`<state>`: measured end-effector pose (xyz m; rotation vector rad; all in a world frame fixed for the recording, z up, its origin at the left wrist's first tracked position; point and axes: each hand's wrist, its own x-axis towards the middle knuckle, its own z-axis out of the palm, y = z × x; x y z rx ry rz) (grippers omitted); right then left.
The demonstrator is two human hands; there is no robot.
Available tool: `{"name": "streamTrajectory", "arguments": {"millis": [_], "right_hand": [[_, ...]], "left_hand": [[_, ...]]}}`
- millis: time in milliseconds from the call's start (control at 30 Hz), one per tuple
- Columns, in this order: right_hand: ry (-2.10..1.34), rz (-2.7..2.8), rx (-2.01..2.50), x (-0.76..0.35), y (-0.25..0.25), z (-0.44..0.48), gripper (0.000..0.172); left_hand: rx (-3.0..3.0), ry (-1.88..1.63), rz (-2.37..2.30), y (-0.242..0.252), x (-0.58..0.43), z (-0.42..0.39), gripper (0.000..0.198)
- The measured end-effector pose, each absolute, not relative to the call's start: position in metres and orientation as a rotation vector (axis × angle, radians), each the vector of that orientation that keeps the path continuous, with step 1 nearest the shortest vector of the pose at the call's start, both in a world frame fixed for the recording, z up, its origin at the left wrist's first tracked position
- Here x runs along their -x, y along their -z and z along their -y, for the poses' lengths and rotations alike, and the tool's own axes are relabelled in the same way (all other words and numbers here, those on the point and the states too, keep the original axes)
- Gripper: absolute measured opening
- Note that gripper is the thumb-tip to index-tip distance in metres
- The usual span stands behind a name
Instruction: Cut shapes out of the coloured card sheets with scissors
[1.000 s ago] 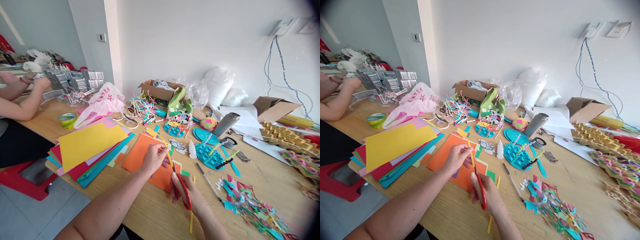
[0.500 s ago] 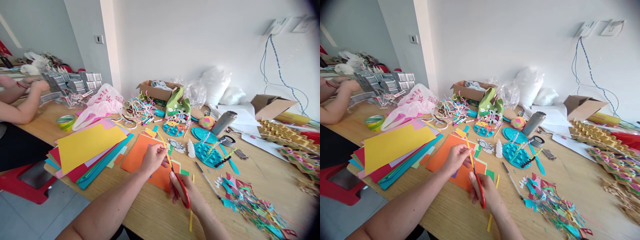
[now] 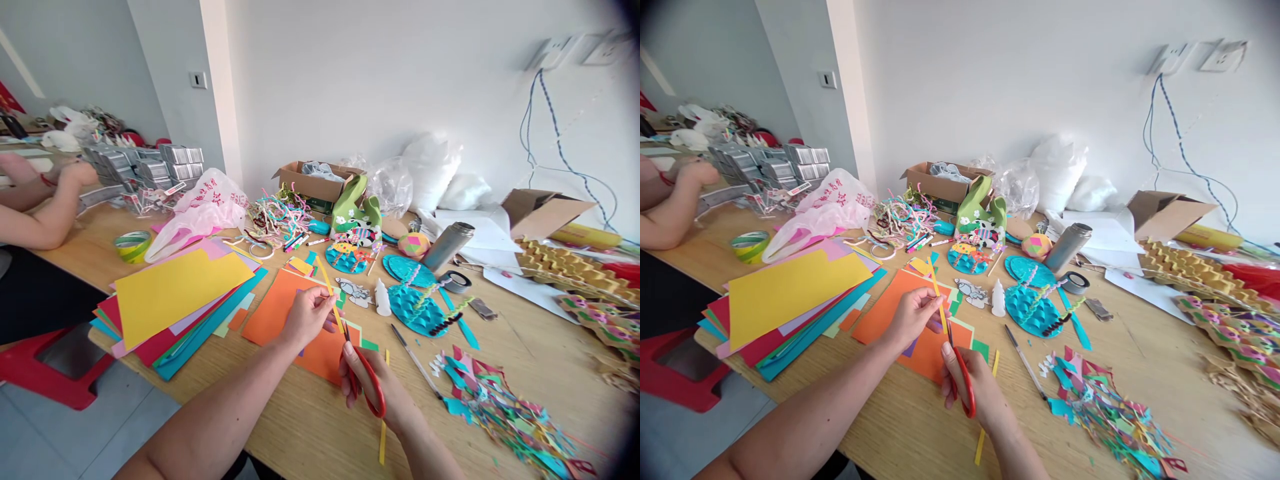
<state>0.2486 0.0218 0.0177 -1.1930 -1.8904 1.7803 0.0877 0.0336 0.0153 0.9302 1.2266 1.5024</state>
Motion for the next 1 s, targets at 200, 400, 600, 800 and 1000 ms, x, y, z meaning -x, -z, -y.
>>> {"name": "streamTrajectory", "arguments": {"millis": [200,400,600,800,1000], "right_hand": [[-1.712,1.847,1.227,-0.2492,-0.0171,-0.0240,0.064],[-1.668,1.802,1.210,-0.2494,-0.0139,-0.0267,0.055],[-1.655,1.820,1.221,-0.2491,-0.0141,-0.0263,0.053],[-1.619,1.894,1.291,-0.2495,-0.0125,-0.0259,0.053],[-1.630,1.928,1.265,-0.2507,-0.0095,-0.0263,0.056]], "left_hand": [[-0.906,-1.502,-1.186,-0.0168,-0.0878,-0.0328,0.026],[-0.888,-1.529,-1.148,-0.0180,-0.0897,-0.0323,0.039],[-0.902,-1.543,-1.120,-0.0186,-0.0896,-0.0314,0.058],[-0.878,-1.553,-1.098,-0.0173,-0.0880,-0.0316,0.090],[-0.945,-1.568,-1.152,-0.0157,-0.0864,-0.0312,0.095]]}}
